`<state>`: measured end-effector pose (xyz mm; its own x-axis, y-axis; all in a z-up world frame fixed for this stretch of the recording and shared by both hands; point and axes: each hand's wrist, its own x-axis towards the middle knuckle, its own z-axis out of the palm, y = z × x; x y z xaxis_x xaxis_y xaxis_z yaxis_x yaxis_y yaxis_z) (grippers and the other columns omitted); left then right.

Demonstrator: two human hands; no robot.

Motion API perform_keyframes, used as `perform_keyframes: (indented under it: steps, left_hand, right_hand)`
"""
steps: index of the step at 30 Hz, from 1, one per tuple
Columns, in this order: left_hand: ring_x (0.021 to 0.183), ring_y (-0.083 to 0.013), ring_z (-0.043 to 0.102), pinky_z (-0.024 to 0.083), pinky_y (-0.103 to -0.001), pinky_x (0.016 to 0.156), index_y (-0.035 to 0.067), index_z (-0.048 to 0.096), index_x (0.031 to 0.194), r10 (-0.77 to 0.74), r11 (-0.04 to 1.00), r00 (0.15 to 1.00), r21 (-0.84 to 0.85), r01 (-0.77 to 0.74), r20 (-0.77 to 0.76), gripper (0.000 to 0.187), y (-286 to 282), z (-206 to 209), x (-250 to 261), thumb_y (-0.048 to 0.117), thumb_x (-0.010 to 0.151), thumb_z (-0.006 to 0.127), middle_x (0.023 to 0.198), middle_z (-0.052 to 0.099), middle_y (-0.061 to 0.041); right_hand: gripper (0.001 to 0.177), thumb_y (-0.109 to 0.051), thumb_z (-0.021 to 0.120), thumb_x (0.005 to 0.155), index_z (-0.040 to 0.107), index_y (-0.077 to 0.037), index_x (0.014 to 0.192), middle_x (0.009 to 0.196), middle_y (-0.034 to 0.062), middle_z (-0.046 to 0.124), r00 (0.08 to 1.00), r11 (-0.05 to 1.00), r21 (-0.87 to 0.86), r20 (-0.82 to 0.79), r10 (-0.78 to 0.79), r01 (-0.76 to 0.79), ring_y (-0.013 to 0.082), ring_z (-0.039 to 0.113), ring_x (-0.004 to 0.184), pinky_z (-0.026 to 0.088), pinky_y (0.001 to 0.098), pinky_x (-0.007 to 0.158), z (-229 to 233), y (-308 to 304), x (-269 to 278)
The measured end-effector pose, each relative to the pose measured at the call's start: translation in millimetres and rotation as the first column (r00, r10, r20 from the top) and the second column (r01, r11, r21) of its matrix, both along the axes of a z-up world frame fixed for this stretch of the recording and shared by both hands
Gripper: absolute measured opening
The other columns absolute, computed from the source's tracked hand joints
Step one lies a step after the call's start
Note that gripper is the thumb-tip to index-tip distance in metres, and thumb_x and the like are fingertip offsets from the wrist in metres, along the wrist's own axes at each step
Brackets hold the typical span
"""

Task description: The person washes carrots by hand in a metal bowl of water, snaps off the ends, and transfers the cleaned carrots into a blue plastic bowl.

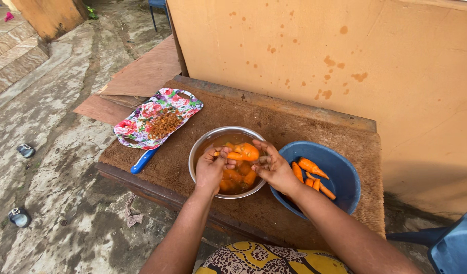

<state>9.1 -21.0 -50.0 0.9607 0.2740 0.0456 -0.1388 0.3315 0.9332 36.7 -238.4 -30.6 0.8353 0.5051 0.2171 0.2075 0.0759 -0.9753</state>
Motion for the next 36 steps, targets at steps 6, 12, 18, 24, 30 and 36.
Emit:
perform_keyframes:
  steps: [6,12,18,24,30,36]
  left_hand:
    - [0.088,-0.0136,0.073,0.059,-0.026,0.078,-0.001,0.066,0.118,-0.385,0.923,0.923,0.005,0.385,0.011,0.026,-73,4,-15,0.006,0.093,0.068,0.103,0.073,-0.007]
    - [0.107,-0.0214,0.069,0.057,-0.034,0.087,0.002,0.072,0.111,-0.522,0.573,0.853,0.733,0.367,-0.019,0.028,-127,43,-36,0.019,0.089,0.076,0.120,0.070,-0.010]
    - [0.125,-0.0304,0.061,0.050,-0.040,0.100,0.002,0.074,0.112,-0.632,0.294,0.758,0.855,0.427,-0.161,0.033,-169,62,-44,0.026,0.091,0.078,0.129,0.065,-0.016]
    - [0.113,-0.0277,0.068,0.053,-0.039,0.099,0.007,0.071,0.117,-0.594,0.156,0.728,0.838,0.522,-0.343,0.039,-171,89,-48,0.032,0.088,0.076,0.121,0.070,-0.013]
    - [0.109,-0.0279,0.071,0.055,-0.041,0.100,0.014,0.074,0.116,-0.081,0.190,0.971,0.953,0.236,-0.225,0.025,-81,73,-6,0.018,0.094,0.063,0.117,0.073,-0.013]
    - [0.115,-0.0368,0.062,0.048,-0.048,0.100,0.003,0.062,0.125,-0.033,-0.382,0.906,0.843,0.379,-0.422,0.045,-25,21,26,0.006,0.081,0.056,0.124,0.063,-0.022]
  right_hand:
    - [0.051,-0.001,0.075,0.085,0.061,-0.009,0.134,0.122,0.0043,0.072,0.999,0.976,-0.218,-0.030,-0.033,0.026,0.0134,0.066,0.093,0.055,0.0284,0.084,23,-107,1]
    - [0.045,-0.006,0.081,0.080,0.070,-0.011,0.123,0.106,0.0030,0.077,0.976,0.795,-0.567,0.122,-0.181,0.218,0.0135,0.066,0.086,0.056,0.0294,0.079,33,-178,-14]
    - [0.046,-0.008,0.080,0.079,0.069,-0.013,0.123,0.105,0.0051,0.078,0.970,0.711,-0.663,0.112,-0.216,0.235,0.0146,0.073,0.093,0.058,0.0313,0.084,30,-202,-31]
    - [0.039,-0.017,0.078,0.082,0.072,-0.016,0.120,0.108,0.0064,0.076,0.968,0.517,-0.823,0.151,-0.200,0.235,0.0203,0.074,0.091,0.060,0.0347,0.084,42,-202,-35]
    - [0.037,-0.024,0.080,0.081,0.074,-0.016,0.116,0.109,0.0074,0.074,0.960,0.546,-0.789,0.243,-0.141,0.281,0.0220,0.073,0.095,0.059,0.0373,0.086,51,-183,-40]
    - [0.024,-0.019,0.079,0.079,0.075,-0.009,0.101,0.102,0.0089,0.076,0.901,0.700,-0.659,0.431,0.049,0.277,0.0272,0.072,0.096,0.058,0.0387,0.087,50,-150,-47]
